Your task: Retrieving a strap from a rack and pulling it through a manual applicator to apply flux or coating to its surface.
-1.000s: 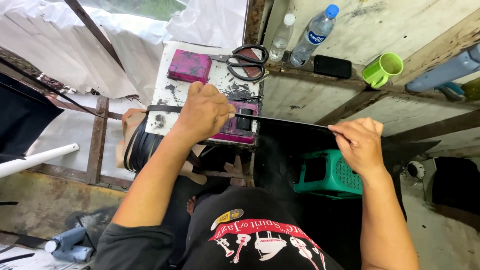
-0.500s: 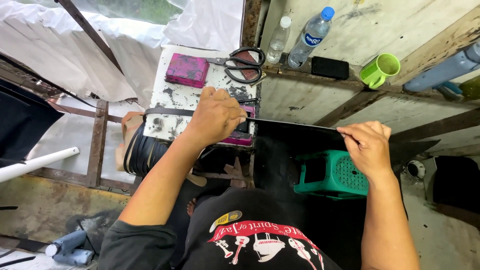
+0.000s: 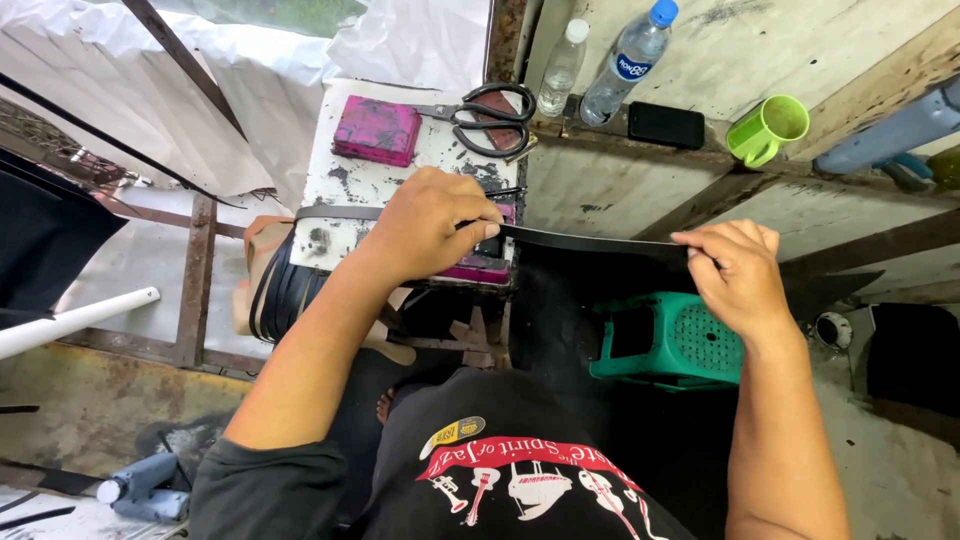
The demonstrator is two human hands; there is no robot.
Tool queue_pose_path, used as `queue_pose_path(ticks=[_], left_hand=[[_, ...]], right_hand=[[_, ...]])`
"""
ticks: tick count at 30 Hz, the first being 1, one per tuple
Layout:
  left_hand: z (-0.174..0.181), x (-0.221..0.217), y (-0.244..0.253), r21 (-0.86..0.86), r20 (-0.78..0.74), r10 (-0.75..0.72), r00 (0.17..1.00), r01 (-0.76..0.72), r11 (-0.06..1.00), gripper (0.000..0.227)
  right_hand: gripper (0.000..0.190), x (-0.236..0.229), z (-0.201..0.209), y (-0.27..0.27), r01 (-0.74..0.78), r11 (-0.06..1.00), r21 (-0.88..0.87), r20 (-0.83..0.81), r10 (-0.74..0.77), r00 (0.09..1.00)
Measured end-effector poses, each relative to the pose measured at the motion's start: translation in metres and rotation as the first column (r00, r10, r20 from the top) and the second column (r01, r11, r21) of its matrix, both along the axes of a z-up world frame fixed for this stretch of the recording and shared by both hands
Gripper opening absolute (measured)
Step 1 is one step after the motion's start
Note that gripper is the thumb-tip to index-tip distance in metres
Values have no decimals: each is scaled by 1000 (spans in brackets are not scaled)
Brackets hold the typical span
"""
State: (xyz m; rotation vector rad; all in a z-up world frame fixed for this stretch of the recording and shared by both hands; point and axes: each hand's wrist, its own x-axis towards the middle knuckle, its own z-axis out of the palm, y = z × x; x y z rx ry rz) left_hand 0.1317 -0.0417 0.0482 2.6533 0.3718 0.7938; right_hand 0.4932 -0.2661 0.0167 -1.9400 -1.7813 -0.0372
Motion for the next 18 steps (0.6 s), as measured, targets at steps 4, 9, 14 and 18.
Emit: queue_pose_path(ticks=[4, 9, 14, 18], left_hand=[[28, 0, -13, -235, 11, -21, 1000, 23, 972, 10], [40, 3, -19, -323, -24, -12, 1000, 3, 946, 12], [40, 3, -19, -349, -12, -18, 1000, 13, 937, 12], [42, -6, -18, -357, -21, -19, 1000, 11, 934, 13]], right_hand=[[26, -21, 16, 24, -175, 984, 45, -43, 177, 983], [23, -77, 55, 55, -369, 924, 99, -160, 381, 911], [22, -113, 71, 77, -482, 875, 53, -233, 480, 846], [19, -125, 77, 85, -519, 854, 46, -227, 515, 827]])
